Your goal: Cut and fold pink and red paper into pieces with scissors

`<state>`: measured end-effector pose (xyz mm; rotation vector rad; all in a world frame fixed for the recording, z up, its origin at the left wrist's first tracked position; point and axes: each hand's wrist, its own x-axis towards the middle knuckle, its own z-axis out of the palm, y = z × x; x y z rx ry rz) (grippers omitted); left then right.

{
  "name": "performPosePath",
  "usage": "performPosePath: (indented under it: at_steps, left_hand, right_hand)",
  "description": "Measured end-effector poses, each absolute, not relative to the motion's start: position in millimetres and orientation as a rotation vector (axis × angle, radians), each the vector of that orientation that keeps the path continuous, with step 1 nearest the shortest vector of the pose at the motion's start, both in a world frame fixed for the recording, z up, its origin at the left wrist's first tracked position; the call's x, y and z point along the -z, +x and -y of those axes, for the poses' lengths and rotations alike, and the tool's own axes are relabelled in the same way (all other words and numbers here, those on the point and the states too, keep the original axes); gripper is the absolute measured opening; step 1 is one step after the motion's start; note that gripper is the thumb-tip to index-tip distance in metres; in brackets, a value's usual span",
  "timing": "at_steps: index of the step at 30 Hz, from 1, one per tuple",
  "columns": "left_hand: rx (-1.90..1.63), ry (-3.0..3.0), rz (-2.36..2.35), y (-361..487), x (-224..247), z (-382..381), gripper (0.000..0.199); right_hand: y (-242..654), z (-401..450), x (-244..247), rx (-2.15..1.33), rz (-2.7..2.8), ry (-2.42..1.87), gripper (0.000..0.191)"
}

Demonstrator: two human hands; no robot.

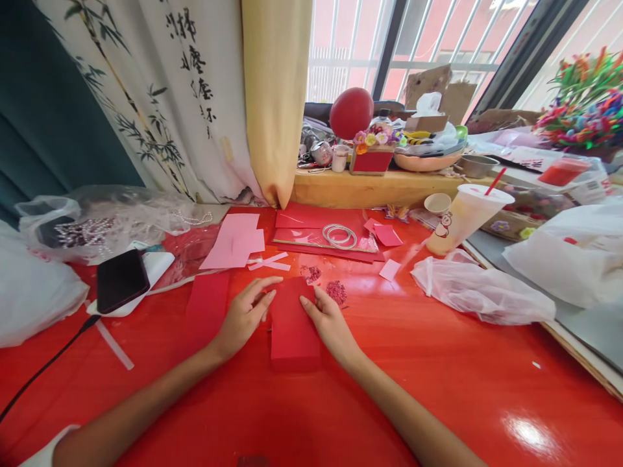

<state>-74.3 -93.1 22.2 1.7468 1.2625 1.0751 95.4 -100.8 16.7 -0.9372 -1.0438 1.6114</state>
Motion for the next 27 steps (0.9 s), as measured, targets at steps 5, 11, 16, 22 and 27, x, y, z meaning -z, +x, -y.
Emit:
performPosePath:
  at_steps: [5, 11, 16, 22, 27]
  left_hand:
    - [-1.054, 1.922, -1.118, -73.7, -23.1, 93.4, 0.029]
    - [-1.052, 1.734, -1.157, -74.4, -13.9, 88.4, 0.03]
    - [-1.028, 1.49, -1.087, -75.6, -4.3, 81.8, 0.034]
    - [-1.098, 1.487, -1.172, -75.9, -11.2, 84.4, 0.028]
    - [-1.068, 1.504, -1.165, -73.9, -10.1, 82.4, 0.041]
  right_hand:
    - [93.6, 101.0, -8.7, -1.585, 1.044, -0.962, 0.016]
    - [92.8, 100.2, -0.3, -1.568, 0.988, -0.925, 0.012]
    - [92.2, 99.2, -1.2, -1.546, 0.974, -0.867, 0.01]
    - [92.3, 99.0, -2.7, -1.548, 1.009, -0.878, 0.014]
    - [92.0, 97.3, 0.6, -1.498, 1.003, -0.853, 0.011]
